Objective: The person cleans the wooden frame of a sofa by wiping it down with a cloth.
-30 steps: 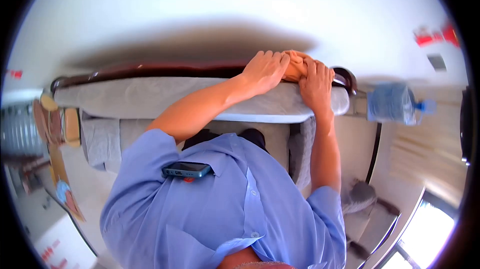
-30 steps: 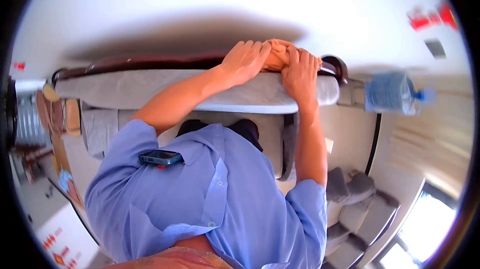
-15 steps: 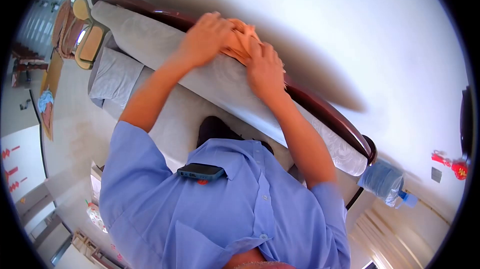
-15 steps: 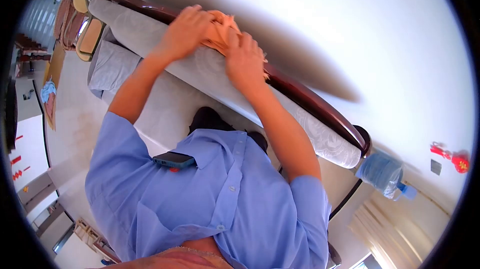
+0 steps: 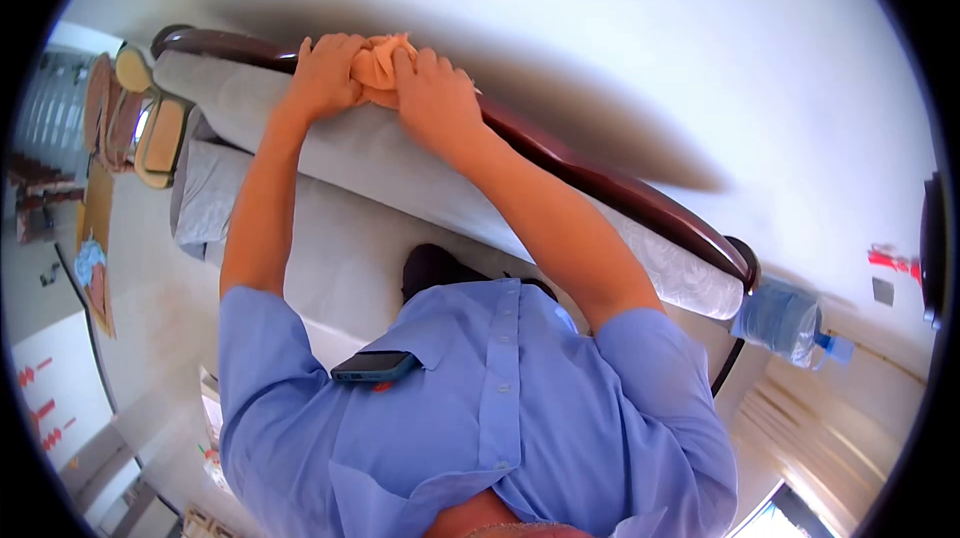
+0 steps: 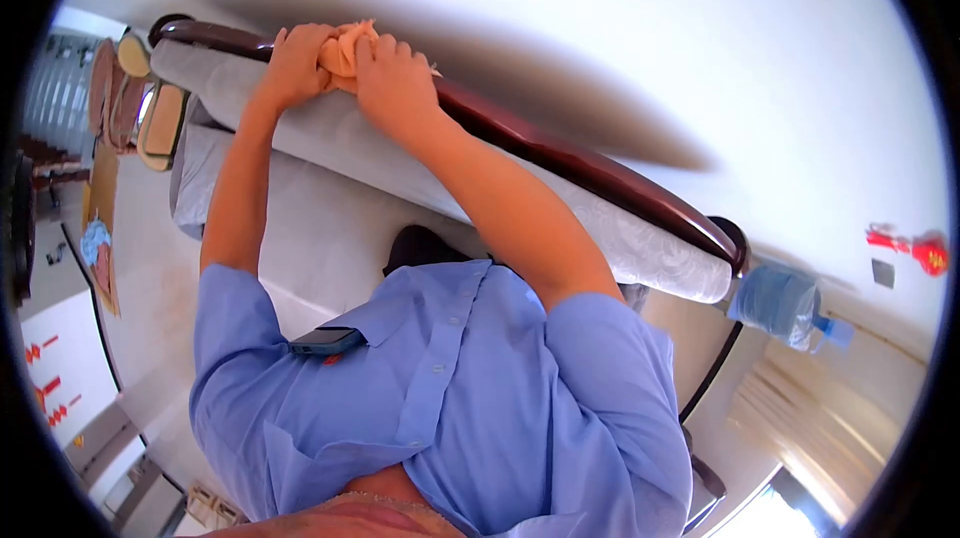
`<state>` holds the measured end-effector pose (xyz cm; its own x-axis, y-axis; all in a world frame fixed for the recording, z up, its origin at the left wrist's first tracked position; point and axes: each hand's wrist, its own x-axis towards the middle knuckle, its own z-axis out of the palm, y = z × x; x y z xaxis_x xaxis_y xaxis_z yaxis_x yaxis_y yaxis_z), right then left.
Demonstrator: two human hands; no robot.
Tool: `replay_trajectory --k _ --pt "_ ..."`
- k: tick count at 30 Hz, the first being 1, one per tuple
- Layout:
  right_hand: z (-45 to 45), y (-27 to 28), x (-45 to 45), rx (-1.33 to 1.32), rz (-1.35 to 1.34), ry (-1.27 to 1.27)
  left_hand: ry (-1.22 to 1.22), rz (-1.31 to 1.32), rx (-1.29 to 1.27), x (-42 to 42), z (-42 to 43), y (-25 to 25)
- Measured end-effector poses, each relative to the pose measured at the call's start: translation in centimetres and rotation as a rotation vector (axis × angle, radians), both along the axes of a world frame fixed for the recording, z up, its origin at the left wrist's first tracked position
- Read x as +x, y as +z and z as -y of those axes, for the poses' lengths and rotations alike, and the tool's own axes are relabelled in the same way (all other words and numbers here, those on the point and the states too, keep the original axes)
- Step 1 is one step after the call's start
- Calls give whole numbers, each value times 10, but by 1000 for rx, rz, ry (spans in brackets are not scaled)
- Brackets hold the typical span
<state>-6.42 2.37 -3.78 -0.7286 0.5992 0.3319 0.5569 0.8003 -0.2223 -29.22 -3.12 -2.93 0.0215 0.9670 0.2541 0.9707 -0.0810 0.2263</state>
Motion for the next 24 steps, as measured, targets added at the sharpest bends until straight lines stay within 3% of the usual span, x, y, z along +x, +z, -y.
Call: replay_trajectory --k 3,5,7,11,12,14,18,20,22,24 --pt "2 -4 84 -21 -72 -24 -115 -236 -72 71 -11 14" --pt "5 -12 149 -86 -47 -90 -222 -229 -53 133 -20 7" --pt "11 -6 218 -149 164 -167 -367 -208 -130 202 -29 4" --pt "10 9 357 131 -5 -219 -629 -95 -130 343 -51 -34" --pt "12 21 394 -53 74 -330 -671 -96 -132 376 -54 -29" --pt "10 19 472 27 -2 -398 -768 116 -26 440 -58 -9" --pt "13 3 601 -88 18 -575 -824 44 58 550 -61 14" --pt "13 -16 624 -83 -43 -578 -854 -258 -309 589 -67 45" --pt "8 -27 615 -30 -10 -653 -871 -349 -394 613 -70 47" --pt "6 -30 604 -37 6 -688 -709 -279 187 617 -67 17"
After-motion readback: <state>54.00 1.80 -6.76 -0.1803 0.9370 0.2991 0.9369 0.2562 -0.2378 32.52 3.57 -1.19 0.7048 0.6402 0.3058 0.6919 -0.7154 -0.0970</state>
